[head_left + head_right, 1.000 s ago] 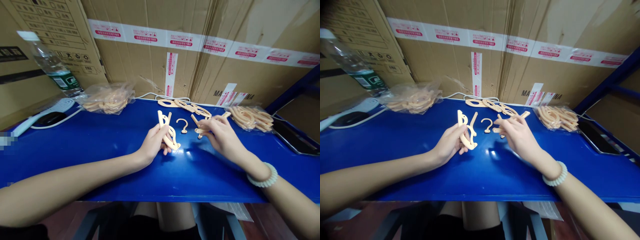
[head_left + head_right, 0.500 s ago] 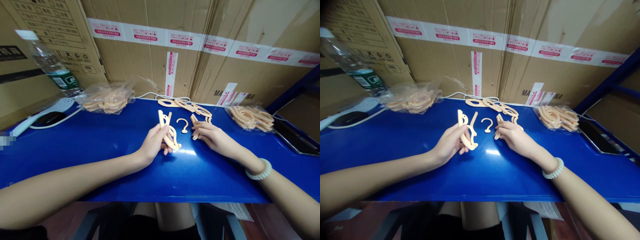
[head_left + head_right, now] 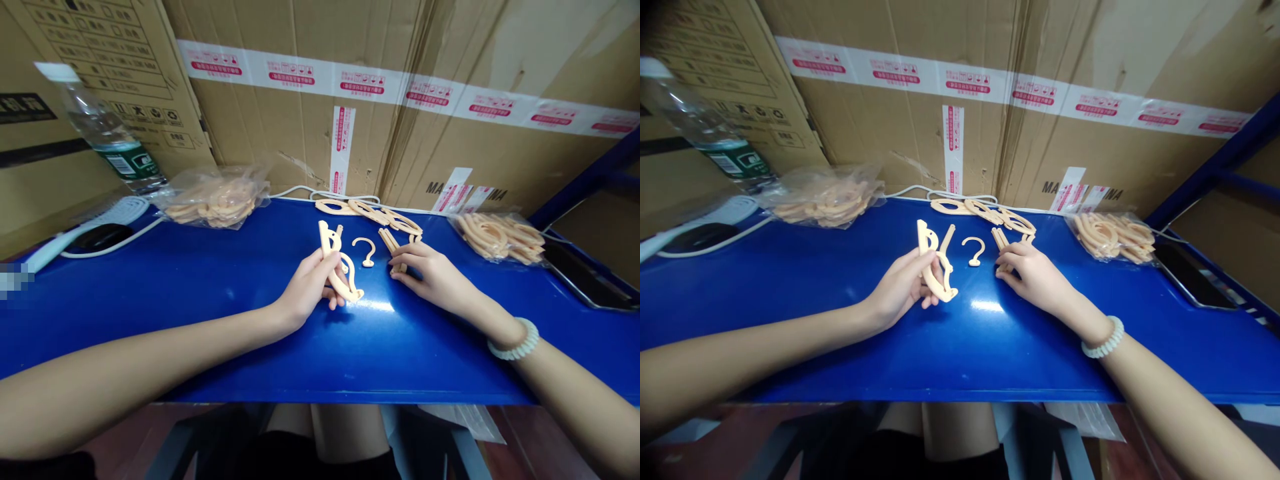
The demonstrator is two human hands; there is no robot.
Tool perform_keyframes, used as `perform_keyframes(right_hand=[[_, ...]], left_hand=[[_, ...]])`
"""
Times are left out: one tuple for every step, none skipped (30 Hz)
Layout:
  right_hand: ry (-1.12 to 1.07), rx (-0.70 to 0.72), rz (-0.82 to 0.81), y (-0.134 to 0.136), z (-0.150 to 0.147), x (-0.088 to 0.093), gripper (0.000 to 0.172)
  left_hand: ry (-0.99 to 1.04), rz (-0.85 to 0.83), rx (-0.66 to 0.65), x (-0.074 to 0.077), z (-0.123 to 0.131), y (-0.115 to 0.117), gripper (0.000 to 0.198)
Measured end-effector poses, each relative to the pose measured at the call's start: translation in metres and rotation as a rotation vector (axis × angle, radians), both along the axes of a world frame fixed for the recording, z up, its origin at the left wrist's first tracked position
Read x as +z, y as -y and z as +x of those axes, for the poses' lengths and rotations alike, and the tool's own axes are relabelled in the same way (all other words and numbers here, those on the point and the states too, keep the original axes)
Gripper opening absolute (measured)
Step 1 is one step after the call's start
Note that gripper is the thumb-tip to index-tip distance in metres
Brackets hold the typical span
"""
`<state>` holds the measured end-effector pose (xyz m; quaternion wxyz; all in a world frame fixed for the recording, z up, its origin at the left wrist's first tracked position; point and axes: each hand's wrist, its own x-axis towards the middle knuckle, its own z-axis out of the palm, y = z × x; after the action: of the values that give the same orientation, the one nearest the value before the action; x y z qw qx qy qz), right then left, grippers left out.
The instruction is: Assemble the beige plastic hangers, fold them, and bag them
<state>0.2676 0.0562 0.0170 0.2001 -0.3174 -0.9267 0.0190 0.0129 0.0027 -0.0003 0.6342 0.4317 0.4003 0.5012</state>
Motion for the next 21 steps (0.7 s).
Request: perform_keyframes(right_hand=[[-0.005, -0.006, 0.004, 0.0, 0.0, -0.001, 0.012], [-0.009, -0.01, 0.008, -0.001, 0.0, -0.001, 0.012], [-0.014, -0.013, 0.013, -0.001, 0.0, -0.001, 0.012], [-0.018, -0.015, 0.018, -0.001, 0.0, -0.002, 0.012], [-0.022, -0.014, 0.023, -0.001, 0.0, -0.002, 0.013], [-0.023, -0.011, 0.025, -0.001, 0.0, -0.002, 0.013], [-0.023, -0.009, 0.027, 0.0, -0.001, -0.001, 0.014], [-0.029, -0.006, 0.03, 0.001, -0.002, -0.001, 0.014], [-0.043, -0.003, 0.034, 0.003, -0.003, 0.0, 0.014], [-0.069, 0.0, 0.041, 0.005, -0.004, 0.001, 0.015], [-0.108, -0.001, 0.049, 0.007, -0.006, 0.002, 0.016], [-0.153, -0.005, 0.056, 0.01, -0.008, 0.003, 0.019], [-0.197, -0.009, 0.059, 0.013, -0.01, 0.004, 0.022], [-0.232, -0.012, 0.055, 0.016, -0.013, 0.005, 0.025], [-0.258, -0.014, 0.045, 0.019, -0.015, 0.005, 0.027], [-0.272, -0.01, 0.033, 0.022, -0.017, 0.005, 0.028], [-0.278, -0.001, 0.02, 0.024, -0.019, 0.005, 0.03], [-0.282, 0.008, 0.01, 0.026, -0.021, 0.005, 0.03], [-0.284, 0.011, 0.003, 0.028, -0.022, 0.004, 0.03], [-0.284, 0.009, 0.0, 0.029, -0.023, 0.004, 0.03], [-0.283, 0.003, -0.002, 0.03, -0.024, 0.004, 0.03]], left_hand=[[-0.001, 0.0, -0.002, 0.001, 0.0, 0.0, 0.023], [-0.001, 0.002, -0.004, 0.001, 0.0, 0.0, 0.021], [0.0, 0.007, -0.006, 0.002, 0.0, 0.0, 0.02], [0.002, 0.013, -0.007, 0.002, 0.0, 0.0, 0.018], [0.005, 0.02, -0.007, 0.001, 0.0, 0.0, 0.017], [0.008, 0.026, -0.003, 0.001, 0.0, 0.0, 0.016], [0.01, 0.031, 0.004, 0.0, 0.001, 0.0, 0.016], [0.006, 0.037, 0.01, 0.0, 0.001, 0.0, 0.016], [-0.006, 0.048, 0.015, 0.0, 0.0, -0.001, 0.016], [-0.025, 0.068, 0.016, 0.0, 0.0, -0.001, 0.017], [-0.053, 0.101, 0.013, 0.0, -0.001, -0.002, 0.019], [-0.083, 0.145, 0.009, 0.0, -0.003, -0.002, 0.021], [-0.113, 0.193, 0.006, 0.001, -0.004, -0.003, 0.024], [-0.137, 0.24, 0.004, 0.001, -0.006, -0.004, 0.028], [-0.155, 0.277, 0.003, 0.002, -0.007, -0.005, 0.03], [-0.169, 0.3, -0.003, 0.002, -0.008, -0.005, 0.032], [-0.179, 0.312, -0.011, 0.001, -0.009, -0.006, 0.032], [-0.187, 0.316, -0.023, 0.0, -0.009, -0.007, 0.031], [-0.195, 0.319, -0.038, -0.001, -0.009, -0.007, 0.031], [-0.201, 0.322, -0.052, -0.002, -0.009, -0.007, 0.031], [-0.205, 0.326, -0.066, -0.003, -0.009, -0.007, 0.032]])
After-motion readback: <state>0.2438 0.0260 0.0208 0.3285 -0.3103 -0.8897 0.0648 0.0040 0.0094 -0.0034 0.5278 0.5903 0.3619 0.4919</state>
